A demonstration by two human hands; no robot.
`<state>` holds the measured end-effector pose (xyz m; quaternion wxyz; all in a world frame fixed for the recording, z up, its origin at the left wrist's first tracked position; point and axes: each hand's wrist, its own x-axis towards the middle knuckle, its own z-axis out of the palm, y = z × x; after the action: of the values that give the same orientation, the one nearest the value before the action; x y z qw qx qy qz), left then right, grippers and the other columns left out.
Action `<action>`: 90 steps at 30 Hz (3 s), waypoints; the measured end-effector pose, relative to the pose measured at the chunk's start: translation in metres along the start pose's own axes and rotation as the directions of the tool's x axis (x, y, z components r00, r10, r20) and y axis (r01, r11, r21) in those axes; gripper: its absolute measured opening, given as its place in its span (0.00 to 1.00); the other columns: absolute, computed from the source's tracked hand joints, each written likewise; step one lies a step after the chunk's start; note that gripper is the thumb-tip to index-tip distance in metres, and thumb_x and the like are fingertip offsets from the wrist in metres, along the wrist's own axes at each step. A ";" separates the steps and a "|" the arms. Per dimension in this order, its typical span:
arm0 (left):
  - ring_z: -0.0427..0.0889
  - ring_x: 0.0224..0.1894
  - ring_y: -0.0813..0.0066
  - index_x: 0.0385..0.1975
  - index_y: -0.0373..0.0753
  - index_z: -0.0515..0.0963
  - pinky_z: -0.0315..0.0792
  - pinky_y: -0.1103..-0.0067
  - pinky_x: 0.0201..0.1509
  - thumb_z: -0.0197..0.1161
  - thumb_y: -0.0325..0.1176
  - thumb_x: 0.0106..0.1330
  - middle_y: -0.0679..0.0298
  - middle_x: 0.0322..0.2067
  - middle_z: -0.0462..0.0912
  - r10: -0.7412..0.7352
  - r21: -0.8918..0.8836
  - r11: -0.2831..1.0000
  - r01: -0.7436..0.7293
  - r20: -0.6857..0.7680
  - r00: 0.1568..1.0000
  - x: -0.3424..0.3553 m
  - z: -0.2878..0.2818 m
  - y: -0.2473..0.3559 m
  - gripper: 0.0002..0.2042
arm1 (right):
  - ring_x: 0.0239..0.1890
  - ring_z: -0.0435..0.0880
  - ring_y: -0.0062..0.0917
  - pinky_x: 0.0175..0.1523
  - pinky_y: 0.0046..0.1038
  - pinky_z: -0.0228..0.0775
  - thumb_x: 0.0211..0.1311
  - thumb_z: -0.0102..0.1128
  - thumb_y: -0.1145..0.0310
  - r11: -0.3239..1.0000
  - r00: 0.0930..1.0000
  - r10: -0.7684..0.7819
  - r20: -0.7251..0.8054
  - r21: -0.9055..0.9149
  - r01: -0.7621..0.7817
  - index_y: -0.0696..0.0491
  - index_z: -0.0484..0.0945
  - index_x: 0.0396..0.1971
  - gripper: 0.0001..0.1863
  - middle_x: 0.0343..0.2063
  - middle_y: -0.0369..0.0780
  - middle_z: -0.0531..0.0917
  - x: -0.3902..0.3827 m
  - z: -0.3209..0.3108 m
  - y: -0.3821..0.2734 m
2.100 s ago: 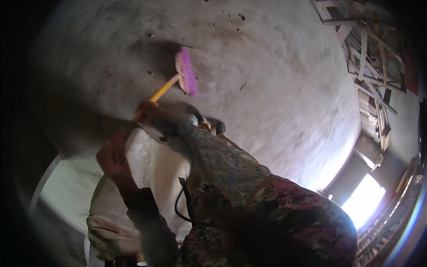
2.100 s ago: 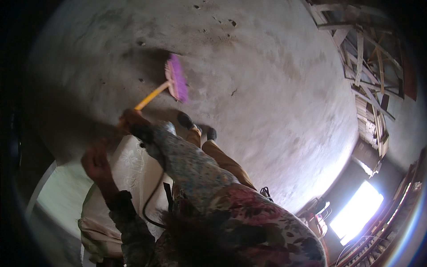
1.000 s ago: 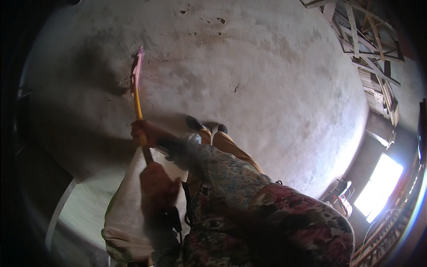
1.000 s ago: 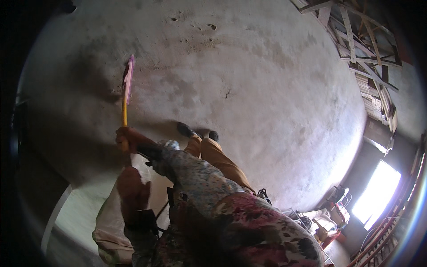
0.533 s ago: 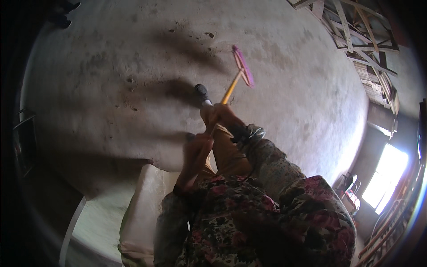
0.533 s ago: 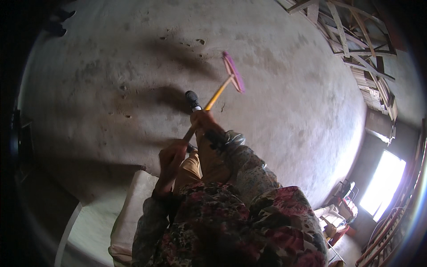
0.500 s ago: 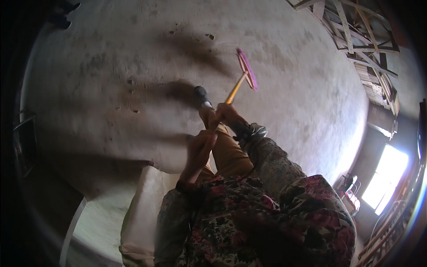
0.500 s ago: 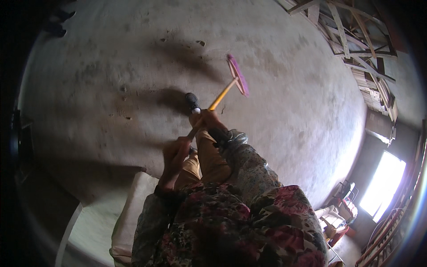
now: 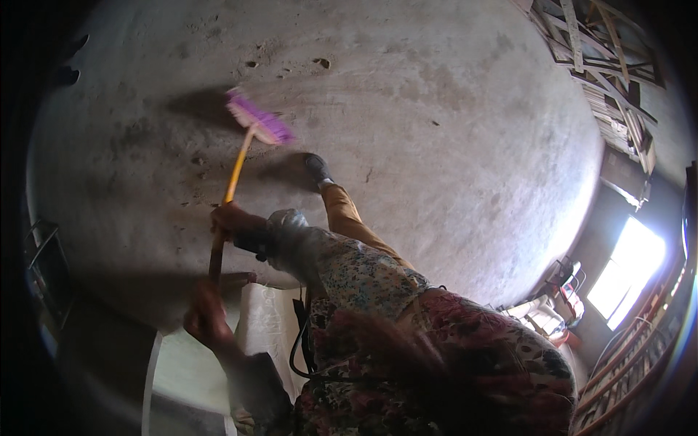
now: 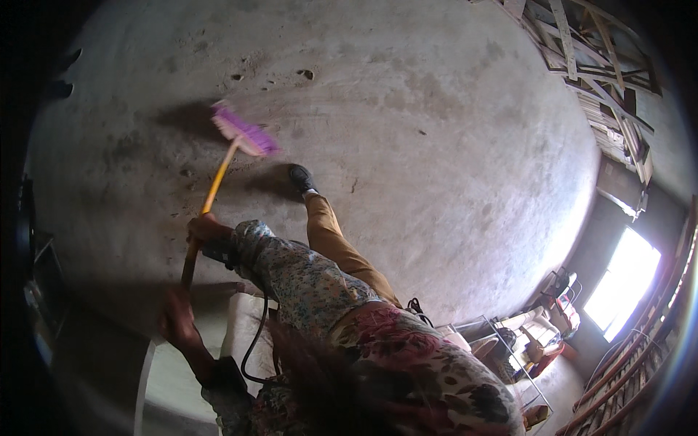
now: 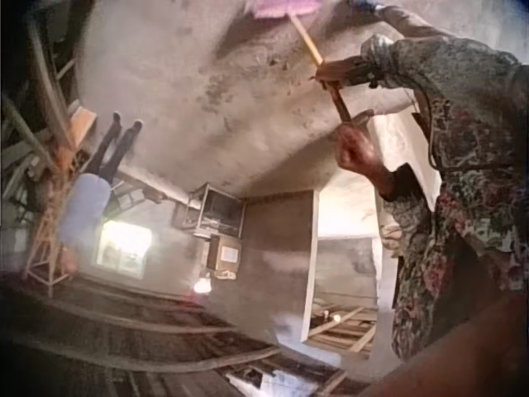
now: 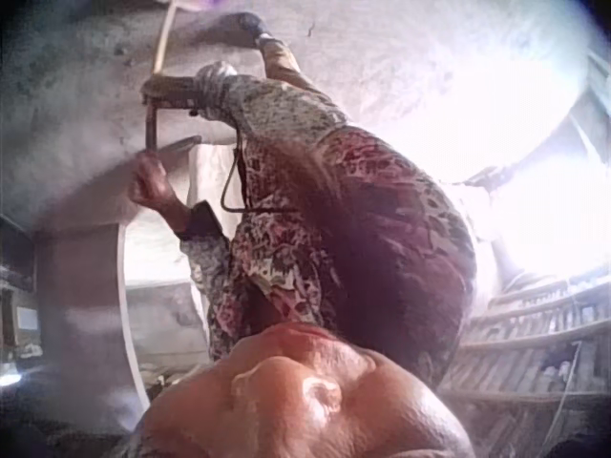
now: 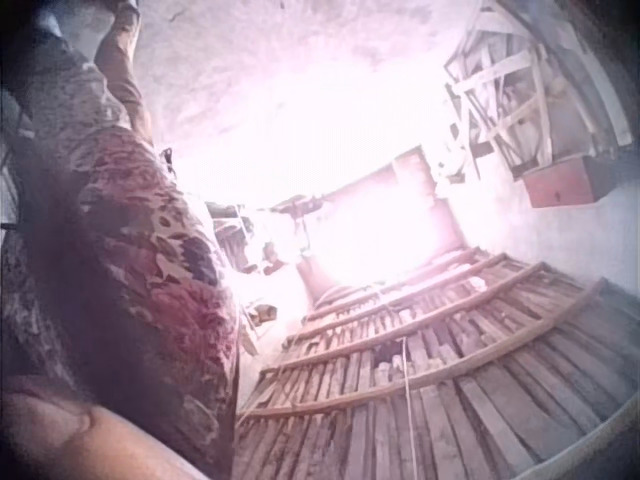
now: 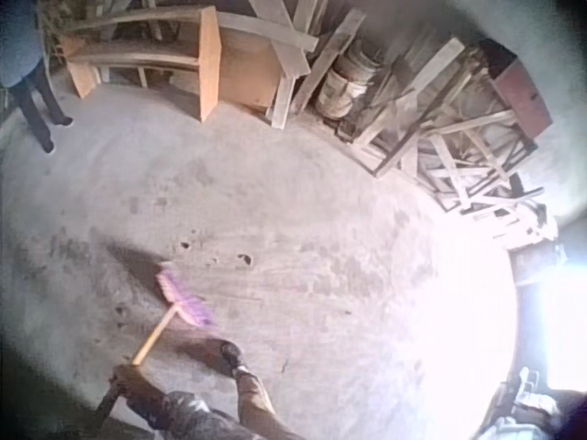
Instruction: The person sweeps the floor using a broom, pushing debris across the concrete surface and around furniture and storage racks.
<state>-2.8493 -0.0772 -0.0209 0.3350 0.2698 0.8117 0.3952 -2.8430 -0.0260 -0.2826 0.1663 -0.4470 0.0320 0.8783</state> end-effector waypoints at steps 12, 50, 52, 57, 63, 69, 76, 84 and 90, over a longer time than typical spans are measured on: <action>0.71 0.23 0.62 0.17 0.34 0.67 0.69 0.73 0.34 0.60 0.28 0.52 0.60 0.19 0.70 0.315 -0.022 0.933 -0.359 0.534 0.785 0.012 0.070 0.099 0.09 | 0.22 0.72 0.25 0.27 0.28 0.66 0.57 0.50 0.69 0.851 0.903 -0.396 0.167 -0.303 0.429 0.50 0.65 0.23 0.06 0.20 0.35 0.70 -0.101 -0.045 -0.143; 0.75 0.32 0.75 0.37 0.34 0.70 0.72 0.79 0.40 0.49 0.30 0.66 0.63 0.29 0.74 -0.448 0.073 0.860 0.506 0.585 0.676 0.006 0.101 -0.025 0.07 | 0.12 0.68 0.22 0.16 0.25 0.62 0.57 0.56 0.64 0.947 0.663 -0.319 -0.677 -0.211 0.240 0.55 0.68 0.29 0.11 0.13 0.35 0.68 -0.270 -0.367 -0.284; 0.75 0.31 0.75 0.37 0.34 0.70 0.71 0.79 0.41 0.48 0.31 0.66 0.62 0.29 0.75 -0.447 0.120 0.867 0.484 0.616 0.648 -0.001 0.104 -0.031 0.08 | 0.12 0.67 0.22 0.15 0.25 0.62 0.54 0.58 0.66 0.968 0.612 -0.252 -0.750 -0.200 0.154 0.54 0.67 0.24 0.10 0.11 0.35 0.67 -0.272 -0.424 -0.305; 0.75 0.32 0.76 0.38 0.34 0.70 0.70 0.80 0.40 0.47 0.32 0.66 0.62 0.28 0.76 -0.520 0.189 0.832 0.522 0.598 0.611 -0.012 0.099 -0.043 0.09 | 0.16 0.67 0.22 0.19 0.25 0.63 0.56 0.50 0.67 0.927 0.900 -0.370 -0.231 -0.028 0.374 0.50 0.64 0.20 0.08 0.15 0.35 0.67 -0.194 -0.502 -0.283; 0.75 0.29 0.76 0.37 0.35 0.71 0.72 0.79 0.38 0.50 0.35 0.65 0.64 0.25 0.75 -0.509 0.150 0.836 0.527 0.569 0.646 -0.019 0.088 -0.039 0.10 | 0.21 0.70 0.26 0.27 0.29 0.65 0.57 0.49 0.62 0.794 0.845 -0.535 -0.009 -0.346 0.499 0.48 0.64 0.27 0.08 0.22 0.35 0.68 -0.056 -0.251 -0.121; 0.73 0.33 0.79 0.36 0.36 0.72 0.69 0.80 0.40 0.49 0.38 0.66 0.66 0.30 0.74 -0.486 0.112 0.854 0.508 0.523 0.701 -0.028 0.060 -0.037 0.11 | 0.26 0.71 0.29 0.35 0.33 0.66 0.57 0.49 0.58 0.997 0.993 0.024 -0.114 0.079 -0.016 0.46 0.62 0.34 0.11 0.26 0.36 0.69 -0.012 -0.004 -0.039; 0.76 0.31 0.77 0.38 0.33 0.73 0.73 0.80 0.39 0.50 0.32 0.64 0.63 0.28 0.76 -0.476 -0.032 0.835 0.549 0.456 0.752 -0.045 0.016 -0.074 0.10 | 0.23 0.69 0.23 0.29 0.26 0.65 0.59 0.47 0.62 0.909 0.534 -0.268 0.802 0.394 -0.135 0.50 0.66 0.25 0.08 0.20 0.35 0.68 -0.021 -0.067 -0.087; 0.76 0.29 0.74 0.40 0.31 0.70 0.74 0.78 0.39 0.51 0.30 0.64 0.61 0.28 0.75 -0.463 -0.203 0.757 0.622 0.506 0.728 -0.046 -0.039 -0.139 0.10 | 0.14 0.65 0.18 0.17 0.21 0.60 0.61 0.49 0.66 0.948 0.983 -0.163 0.078 -0.264 0.178 0.54 0.70 0.25 0.09 0.14 0.31 0.66 -0.223 -0.206 -0.120; 0.76 0.27 0.74 0.39 0.30 0.71 0.73 0.78 0.36 0.50 0.29 0.64 0.61 0.26 0.76 -0.472 -0.241 0.725 0.645 0.509 0.720 -0.056 -0.067 -0.185 0.09 | 0.15 0.68 0.22 0.17 0.26 0.58 0.57 0.52 0.64 0.829 0.969 -0.236 -0.067 -0.534 0.165 0.52 0.68 0.16 0.13 0.14 0.34 0.67 -0.177 -0.258 -0.131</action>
<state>-2.8967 -0.2472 -0.1236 0.6518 0.0083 0.6656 0.3635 -2.5047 -0.0022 -0.2837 0.1273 -0.5326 -0.2449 0.8001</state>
